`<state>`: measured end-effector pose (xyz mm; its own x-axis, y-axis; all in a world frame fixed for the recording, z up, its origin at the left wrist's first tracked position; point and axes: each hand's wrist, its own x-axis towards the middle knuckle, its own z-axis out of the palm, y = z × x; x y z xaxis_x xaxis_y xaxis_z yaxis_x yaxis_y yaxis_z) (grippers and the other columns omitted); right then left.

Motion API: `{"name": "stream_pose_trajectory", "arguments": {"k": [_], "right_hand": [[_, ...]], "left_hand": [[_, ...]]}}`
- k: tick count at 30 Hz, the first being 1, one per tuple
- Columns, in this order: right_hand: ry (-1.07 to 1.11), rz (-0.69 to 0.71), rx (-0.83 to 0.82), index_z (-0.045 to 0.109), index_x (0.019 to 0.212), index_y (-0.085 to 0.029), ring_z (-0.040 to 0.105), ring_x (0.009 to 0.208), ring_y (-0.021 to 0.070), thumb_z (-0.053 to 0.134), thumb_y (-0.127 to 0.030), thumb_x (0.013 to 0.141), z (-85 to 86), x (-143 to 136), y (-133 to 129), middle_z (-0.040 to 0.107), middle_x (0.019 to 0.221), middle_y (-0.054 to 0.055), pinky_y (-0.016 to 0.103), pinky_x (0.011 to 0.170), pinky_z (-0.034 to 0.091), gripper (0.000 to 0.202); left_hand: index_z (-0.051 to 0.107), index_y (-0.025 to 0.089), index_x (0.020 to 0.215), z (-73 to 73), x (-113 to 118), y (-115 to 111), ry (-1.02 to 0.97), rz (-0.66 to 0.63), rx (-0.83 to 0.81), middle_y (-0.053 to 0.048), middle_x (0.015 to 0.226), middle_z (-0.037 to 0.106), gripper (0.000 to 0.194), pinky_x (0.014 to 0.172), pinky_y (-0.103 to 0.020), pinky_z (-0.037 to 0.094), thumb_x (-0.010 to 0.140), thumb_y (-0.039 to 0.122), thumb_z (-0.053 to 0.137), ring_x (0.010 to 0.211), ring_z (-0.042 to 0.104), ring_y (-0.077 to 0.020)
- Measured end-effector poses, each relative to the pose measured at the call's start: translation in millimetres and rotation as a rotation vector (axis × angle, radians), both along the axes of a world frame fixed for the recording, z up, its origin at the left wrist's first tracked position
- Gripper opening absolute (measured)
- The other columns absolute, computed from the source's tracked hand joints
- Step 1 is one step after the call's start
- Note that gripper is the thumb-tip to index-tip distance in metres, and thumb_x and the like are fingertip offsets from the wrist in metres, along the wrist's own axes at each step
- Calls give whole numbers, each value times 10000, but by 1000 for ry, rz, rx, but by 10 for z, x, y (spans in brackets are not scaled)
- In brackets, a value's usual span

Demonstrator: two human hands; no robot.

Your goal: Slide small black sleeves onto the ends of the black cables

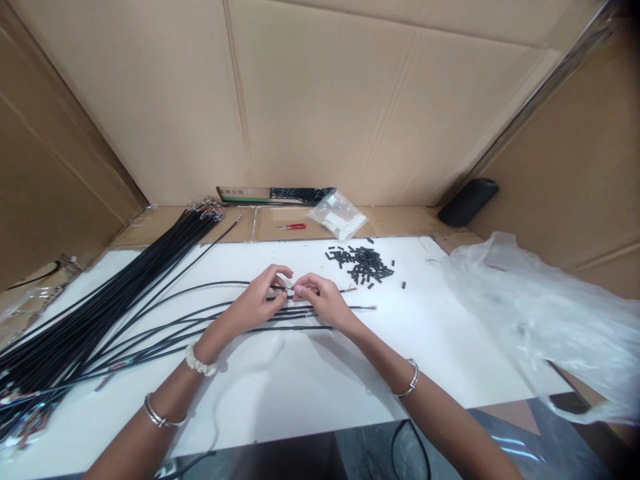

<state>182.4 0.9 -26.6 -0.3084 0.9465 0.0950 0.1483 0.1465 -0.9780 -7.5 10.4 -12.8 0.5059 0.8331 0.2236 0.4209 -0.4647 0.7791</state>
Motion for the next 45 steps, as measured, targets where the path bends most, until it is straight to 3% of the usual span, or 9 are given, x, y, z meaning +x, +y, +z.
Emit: {"name": "stream_pose_trajectory", "arguments": {"k": [3, 7, 12, 20, 29, 35, 39, 45], "right_hand": [[-10, -1, 0, 585, 856, -158, 562, 664, 131, 528, -344, 864, 32, 10, 0, 660, 740, 25, 251, 623, 419, 195], [-16, 16, -36, 590, 860, -160, 557, 652, 129, 543, -354, 850, 37, -12, -1, 657, 752, 26, 251, 615, 411, 199], [-2, 7, -37, 583, 842, -164, 557, 671, 135, 552, -378, 843, -30, -38, -3, 634, 715, 14, 257, 644, 415, 216], [-2, -6, -1, 553, 797, -168, 529, 641, 123, 517, -400, 869, -79, -17, -1, 625, 691, 5, 244, 616, 395, 246], [7, -37, 8, 520, 749, -173, 510, 609, 123, 492, -418, 882, -100, -30, 0, 597, 645, -5, 251, 627, 388, 280], [-29, -42, 32, 503, 695, -179, 485, 594, 116, 451, -406, 908, -84, -32, -25, 570, 619, -17, 245, 636, 377, 315], [-51, -50, 50, 488, 667, -184, 514, 625, 124, 421, -428, 920, -120, -43, -17, 565, 610, -16, 252, 694, 395, 357], [-99, 0, 79, 514, 689, -183, 487, 578, 121, 365, -438, 940, -75, -10, -3, 578, 617, -11, 244, 636, 386, 387]], "left_hand": [[574, 214, 1070, 33, -118, 73, 178, -29, 6, -49, 1049, 631, 240, 839, -295, 424, 901, 329, 448, 950, 568, -194], [653, 192, 898, 54, -207, 147, 284, -79, -16, -13, 812, 676, 299, 714, -234, 408, 921, 362, 408, 735, 580, -154], [677, 178, 871, 36, -165, 127, 260, -36, -10, -1, 733, 675, 316, 587, -191, 372, 906, 386, 442, 608, 540, -115], [692, 165, 844, 18, -89, 67, 151, 28, -26, -3, 676, 679, 252, 563, -183, 404, 876, 297, 480, 554, 551, -109], [686, 191, 819, -74, -16, 16, 172, 115, 150, 2, 707, 706, 220, 569, -189, 415, 880, 285, 497, 583, 600, -117], [684, 200, 870, -196, -3, 0, 278, 138, 467, -34, 837, 726, 201, 669, -242, 444, 889, 225, 486, 716, 651, -163], [673, 181, 861, -234, 1, 1, 349, 93, 630, -49, 791, 719, 228, 639, -263, 436, 893, 170, 448, 667, 642, -168], [666, 182, 886, -205, -17, 15, 356, 85, 640, -52, 798, 719, 220, 641, -264, 444, 899, 179, 446, 668, 644, -166]]}}
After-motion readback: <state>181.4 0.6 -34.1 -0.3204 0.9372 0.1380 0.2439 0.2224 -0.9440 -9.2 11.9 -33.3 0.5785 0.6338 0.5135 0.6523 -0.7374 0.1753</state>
